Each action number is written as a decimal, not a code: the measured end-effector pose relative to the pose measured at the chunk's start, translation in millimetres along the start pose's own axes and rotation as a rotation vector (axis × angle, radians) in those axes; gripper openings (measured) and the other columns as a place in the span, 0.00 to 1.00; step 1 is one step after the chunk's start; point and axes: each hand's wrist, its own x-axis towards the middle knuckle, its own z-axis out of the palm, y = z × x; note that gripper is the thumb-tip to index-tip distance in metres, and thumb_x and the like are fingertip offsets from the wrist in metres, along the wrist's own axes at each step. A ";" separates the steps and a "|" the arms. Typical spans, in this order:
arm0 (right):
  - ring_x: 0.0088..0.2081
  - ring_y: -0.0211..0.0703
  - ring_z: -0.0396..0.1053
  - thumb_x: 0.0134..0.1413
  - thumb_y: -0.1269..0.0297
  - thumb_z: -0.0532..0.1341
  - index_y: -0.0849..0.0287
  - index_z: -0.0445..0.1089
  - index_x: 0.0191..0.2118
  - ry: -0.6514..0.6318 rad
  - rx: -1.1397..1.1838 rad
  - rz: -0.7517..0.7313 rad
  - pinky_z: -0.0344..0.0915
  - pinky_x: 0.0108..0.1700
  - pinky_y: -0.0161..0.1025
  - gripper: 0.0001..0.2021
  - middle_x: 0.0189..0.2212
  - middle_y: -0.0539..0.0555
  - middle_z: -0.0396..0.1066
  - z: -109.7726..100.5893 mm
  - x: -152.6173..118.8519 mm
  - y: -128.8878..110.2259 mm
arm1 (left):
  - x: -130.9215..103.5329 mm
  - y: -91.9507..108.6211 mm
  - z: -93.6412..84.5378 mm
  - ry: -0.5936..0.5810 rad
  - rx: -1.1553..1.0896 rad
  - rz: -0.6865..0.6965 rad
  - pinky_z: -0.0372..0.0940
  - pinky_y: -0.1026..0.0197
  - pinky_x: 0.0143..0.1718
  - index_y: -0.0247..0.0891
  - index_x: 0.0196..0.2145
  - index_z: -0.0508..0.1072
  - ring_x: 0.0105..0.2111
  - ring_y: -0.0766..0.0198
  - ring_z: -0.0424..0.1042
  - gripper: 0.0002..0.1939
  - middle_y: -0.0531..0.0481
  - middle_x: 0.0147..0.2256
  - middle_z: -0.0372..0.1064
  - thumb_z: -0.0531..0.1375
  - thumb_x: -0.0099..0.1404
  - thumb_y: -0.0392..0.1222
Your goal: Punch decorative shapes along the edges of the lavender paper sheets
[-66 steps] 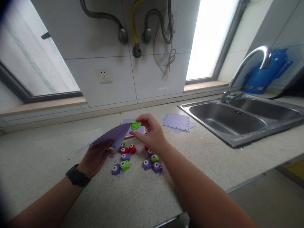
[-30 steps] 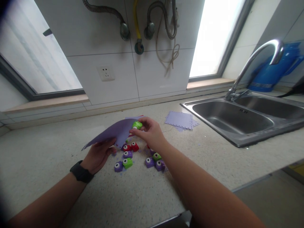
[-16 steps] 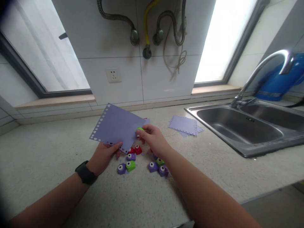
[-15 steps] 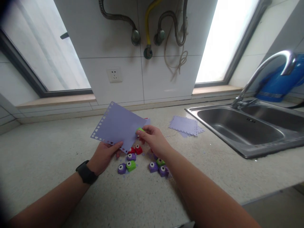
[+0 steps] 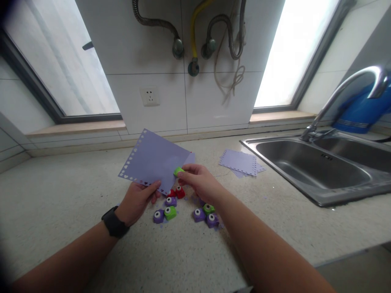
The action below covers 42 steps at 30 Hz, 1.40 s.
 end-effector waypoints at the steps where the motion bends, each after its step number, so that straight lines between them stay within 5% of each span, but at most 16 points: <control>1: 0.33 0.39 0.70 0.49 0.58 0.74 0.58 0.77 0.37 -0.006 -0.008 -0.001 0.65 0.37 0.37 0.12 0.32 0.51 0.75 0.7 -0.6 -0.2 | -0.3 0.7 0.2 0.004 0.008 0.000 0.61 0.64 0.22 0.36 0.19 0.75 0.17 0.68 0.65 0.19 0.50 0.18 0.72 0.69 0.61 0.51; 11: 0.29 0.38 0.68 0.49 0.56 0.73 0.58 0.76 0.36 -0.021 -0.118 0.008 0.64 0.30 0.36 0.13 0.28 0.51 0.73 6.9 -4.4 -5.0 | 1.0 -3.2 -0.8 0.016 -0.044 -0.001 0.64 0.64 0.21 0.35 0.26 0.78 0.17 0.66 0.69 0.13 0.49 0.20 0.75 0.70 0.60 0.48; 19: 0.30 0.39 0.70 0.51 0.54 0.72 0.58 0.75 0.35 -0.079 -0.099 0.027 0.68 0.36 0.40 0.14 0.28 0.51 0.73 6.3 -2.9 2.2 | 0.6 -1.6 2.8 0.003 -0.167 -0.029 0.65 0.67 0.20 0.34 0.28 0.78 0.18 0.67 0.70 0.13 0.50 0.19 0.74 0.70 0.59 0.47; 42: 0.28 0.40 0.69 0.55 0.54 0.70 0.55 0.75 0.30 -0.145 -0.253 0.042 0.64 0.32 0.40 0.11 0.27 0.52 0.73 13.8 -5.6 5.8 | -2.1 5.2 6.0 -0.022 -0.221 0.009 0.70 0.66 0.23 0.34 0.33 0.78 0.21 0.64 0.75 0.12 0.50 0.23 0.76 0.70 0.60 0.47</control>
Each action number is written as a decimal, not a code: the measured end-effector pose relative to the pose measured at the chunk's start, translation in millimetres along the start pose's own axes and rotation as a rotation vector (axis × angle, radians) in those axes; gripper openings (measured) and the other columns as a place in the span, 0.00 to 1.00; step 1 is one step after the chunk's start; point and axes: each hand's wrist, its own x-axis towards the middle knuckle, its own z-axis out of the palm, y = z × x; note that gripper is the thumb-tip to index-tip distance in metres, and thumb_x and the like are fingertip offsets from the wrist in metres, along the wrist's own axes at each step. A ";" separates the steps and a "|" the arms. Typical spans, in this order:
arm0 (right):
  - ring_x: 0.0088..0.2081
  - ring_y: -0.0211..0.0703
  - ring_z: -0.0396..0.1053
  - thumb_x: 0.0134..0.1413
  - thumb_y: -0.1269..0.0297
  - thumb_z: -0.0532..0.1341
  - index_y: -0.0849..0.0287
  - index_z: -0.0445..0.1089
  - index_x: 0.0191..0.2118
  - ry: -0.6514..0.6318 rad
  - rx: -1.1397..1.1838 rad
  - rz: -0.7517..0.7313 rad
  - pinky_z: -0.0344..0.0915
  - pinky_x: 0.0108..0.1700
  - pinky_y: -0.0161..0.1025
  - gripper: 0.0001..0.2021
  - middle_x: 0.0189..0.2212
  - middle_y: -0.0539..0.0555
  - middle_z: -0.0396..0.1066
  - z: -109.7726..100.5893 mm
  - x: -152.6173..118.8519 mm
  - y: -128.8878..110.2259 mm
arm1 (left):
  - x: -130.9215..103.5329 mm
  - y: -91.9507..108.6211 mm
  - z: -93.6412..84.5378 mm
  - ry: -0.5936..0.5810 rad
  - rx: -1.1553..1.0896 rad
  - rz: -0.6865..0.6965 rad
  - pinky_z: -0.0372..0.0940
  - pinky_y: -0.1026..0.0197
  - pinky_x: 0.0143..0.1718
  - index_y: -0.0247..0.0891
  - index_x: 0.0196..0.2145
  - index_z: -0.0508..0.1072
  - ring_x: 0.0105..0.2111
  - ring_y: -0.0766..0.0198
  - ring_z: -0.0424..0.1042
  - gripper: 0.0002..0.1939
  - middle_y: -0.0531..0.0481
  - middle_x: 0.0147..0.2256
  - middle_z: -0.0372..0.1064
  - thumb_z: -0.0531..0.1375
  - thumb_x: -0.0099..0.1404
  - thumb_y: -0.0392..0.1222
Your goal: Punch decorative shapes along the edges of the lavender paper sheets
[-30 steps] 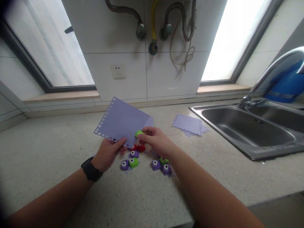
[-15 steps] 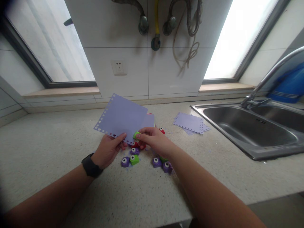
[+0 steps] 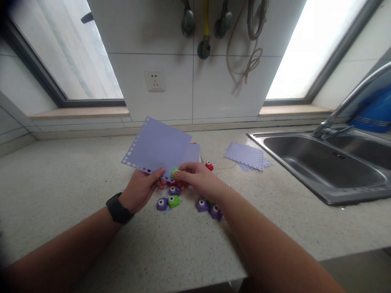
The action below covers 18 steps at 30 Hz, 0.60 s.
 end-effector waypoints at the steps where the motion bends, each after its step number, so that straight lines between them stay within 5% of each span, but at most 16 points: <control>1: 0.28 0.41 0.68 0.55 0.54 0.69 0.55 0.75 0.30 0.003 -0.011 -0.010 0.64 0.32 0.40 0.11 0.27 0.52 0.73 0.2 -0.1 -0.2 | 0.0 0.0 -0.1 0.000 0.001 0.000 0.70 0.66 0.23 0.34 0.33 0.78 0.21 0.64 0.75 0.12 0.50 0.23 0.76 0.70 0.60 0.47; 18: 0.27 0.38 0.67 0.52 0.59 0.71 0.56 0.77 0.38 0.015 0.045 -0.022 0.63 0.32 0.39 0.09 0.28 0.50 0.75 -3.6 0.8 4.0 | -1.4 4.0 4.5 0.060 -0.077 0.016 0.70 0.66 0.22 0.33 0.36 0.78 0.21 0.66 0.74 0.14 0.51 0.25 0.76 0.72 0.56 0.45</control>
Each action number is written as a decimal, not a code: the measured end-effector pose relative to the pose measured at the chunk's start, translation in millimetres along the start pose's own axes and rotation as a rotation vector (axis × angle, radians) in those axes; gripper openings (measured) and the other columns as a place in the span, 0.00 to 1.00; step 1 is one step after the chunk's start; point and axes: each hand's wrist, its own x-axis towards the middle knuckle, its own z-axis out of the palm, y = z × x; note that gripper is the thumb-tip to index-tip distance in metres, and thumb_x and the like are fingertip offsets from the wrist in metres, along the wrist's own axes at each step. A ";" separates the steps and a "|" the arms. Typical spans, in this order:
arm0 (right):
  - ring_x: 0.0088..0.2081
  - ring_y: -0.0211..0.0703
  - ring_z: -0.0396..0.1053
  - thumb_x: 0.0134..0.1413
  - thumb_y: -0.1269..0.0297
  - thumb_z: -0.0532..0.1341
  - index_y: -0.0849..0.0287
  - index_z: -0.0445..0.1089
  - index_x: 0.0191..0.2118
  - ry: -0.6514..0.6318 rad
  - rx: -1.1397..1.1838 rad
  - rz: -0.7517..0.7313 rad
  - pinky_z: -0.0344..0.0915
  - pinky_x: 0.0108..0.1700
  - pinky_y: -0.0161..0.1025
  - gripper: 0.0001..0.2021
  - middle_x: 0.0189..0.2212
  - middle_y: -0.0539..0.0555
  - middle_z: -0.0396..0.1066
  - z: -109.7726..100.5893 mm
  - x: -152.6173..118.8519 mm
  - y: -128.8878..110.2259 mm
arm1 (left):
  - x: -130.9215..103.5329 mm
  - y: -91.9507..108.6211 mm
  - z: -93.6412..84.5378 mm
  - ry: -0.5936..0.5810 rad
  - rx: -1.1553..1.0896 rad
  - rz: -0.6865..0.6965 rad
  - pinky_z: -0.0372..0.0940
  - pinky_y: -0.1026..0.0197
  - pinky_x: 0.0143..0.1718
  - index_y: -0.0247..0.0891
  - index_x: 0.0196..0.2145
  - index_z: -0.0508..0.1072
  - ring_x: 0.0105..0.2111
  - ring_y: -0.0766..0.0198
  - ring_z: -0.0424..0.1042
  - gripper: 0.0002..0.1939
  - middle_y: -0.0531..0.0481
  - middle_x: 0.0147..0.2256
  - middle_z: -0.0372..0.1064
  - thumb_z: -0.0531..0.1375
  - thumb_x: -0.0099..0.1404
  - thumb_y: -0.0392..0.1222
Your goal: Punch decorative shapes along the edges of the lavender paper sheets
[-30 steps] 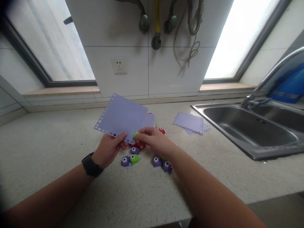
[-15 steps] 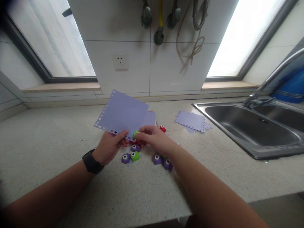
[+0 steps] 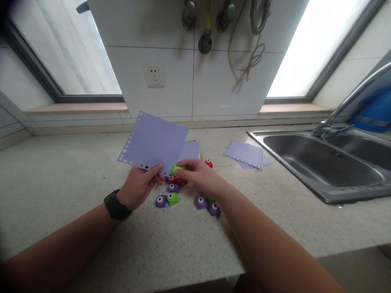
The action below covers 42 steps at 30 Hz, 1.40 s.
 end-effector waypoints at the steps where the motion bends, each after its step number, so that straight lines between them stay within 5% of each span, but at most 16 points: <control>1: 0.27 0.38 0.67 0.52 0.59 0.71 0.56 0.77 0.38 0.006 0.003 0.004 0.63 0.32 0.38 0.10 0.28 0.50 0.75 0.0 -0.1 0.0 | -0.1 0.3 0.3 0.002 0.000 0.001 0.70 0.66 0.22 0.33 0.36 0.78 0.21 0.66 0.74 0.14 0.52 0.25 0.76 0.72 0.56 0.45; 42: 0.29 0.37 0.67 0.54 0.61 0.71 0.59 0.75 0.33 -0.066 -0.025 0.009 0.63 0.34 0.38 0.08 0.28 0.51 0.72 4.5 -0.4 -5.6 | -0.8 -4.2 -1.0 -0.066 0.024 0.005 0.72 0.67 0.25 0.34 0.34 0.79 0.22 0.67 0.75 0.10 0.52 0.24 0.77 0.71 0.61 0.43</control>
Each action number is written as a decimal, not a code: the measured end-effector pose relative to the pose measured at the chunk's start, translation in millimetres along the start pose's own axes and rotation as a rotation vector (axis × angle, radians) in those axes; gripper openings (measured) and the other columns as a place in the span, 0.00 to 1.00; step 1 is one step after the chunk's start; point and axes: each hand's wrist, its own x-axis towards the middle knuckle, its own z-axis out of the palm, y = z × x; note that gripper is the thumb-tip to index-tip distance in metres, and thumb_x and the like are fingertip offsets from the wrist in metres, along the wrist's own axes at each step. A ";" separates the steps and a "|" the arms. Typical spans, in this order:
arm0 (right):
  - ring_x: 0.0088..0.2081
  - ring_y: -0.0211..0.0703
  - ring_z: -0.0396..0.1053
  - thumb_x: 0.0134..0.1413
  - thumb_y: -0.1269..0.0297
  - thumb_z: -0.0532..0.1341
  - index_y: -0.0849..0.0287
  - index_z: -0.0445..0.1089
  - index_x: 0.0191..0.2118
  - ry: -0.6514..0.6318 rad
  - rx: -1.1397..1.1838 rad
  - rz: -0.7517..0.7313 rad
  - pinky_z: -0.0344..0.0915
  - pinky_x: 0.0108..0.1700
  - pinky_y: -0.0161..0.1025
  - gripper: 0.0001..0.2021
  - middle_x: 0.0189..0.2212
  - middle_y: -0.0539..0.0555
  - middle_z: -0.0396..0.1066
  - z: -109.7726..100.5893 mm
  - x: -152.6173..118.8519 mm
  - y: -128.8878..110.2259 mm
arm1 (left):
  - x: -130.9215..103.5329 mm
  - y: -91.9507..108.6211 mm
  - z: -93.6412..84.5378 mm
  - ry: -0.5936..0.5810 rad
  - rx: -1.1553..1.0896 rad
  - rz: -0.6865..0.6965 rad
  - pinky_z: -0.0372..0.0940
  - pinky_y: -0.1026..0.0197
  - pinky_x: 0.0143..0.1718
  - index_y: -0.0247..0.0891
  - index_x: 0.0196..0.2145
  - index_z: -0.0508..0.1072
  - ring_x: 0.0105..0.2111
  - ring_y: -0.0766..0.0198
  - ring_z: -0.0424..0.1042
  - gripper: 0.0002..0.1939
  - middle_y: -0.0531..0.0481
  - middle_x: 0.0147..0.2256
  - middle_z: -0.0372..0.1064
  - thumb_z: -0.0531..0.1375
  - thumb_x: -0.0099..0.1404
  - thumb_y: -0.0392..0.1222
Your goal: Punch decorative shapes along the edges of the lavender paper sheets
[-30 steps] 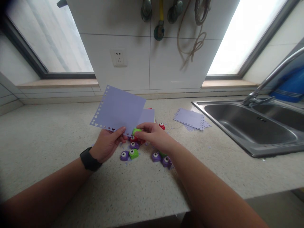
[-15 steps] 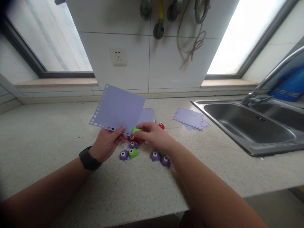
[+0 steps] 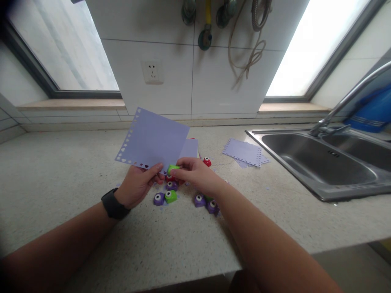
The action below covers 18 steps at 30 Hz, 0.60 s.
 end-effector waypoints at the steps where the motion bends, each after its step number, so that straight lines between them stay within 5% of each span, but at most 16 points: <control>1: 0.29 0.37 0.67 0.54 0.61 0.71 0.59 0.75 0.33 0.000 0.000 -0.002 0.63 0.34 0.38 0.08 0.29 0.51 0.72 0.1 0.2 0.0 | 0.1 -0.3 -0.3 -0.004 0.005 -0.003 0.72 0.67 0.25 0.34 0.34 0.79 0.22 0.67 0.75 0.10 0.53 0.24 0.77 0.70 0.61 0.43; 18: 0.30 0.37 0.67 0.55 0.60 0.71 0.59 0.75 0.34 -0.020 0.035 0.012 0.64 0.35 0.38 0.08 0.30 0.51 0.73 -0.1 0.2 3.3 | 0.0 -1.1 -0.2 -0.004 0.023 -0.003 0.72 0.67 0.26 0.34 0.35 0.78 0.23 0.67 0.75 0.10 0.52 0.27 0.78 0.70 0.61 0.44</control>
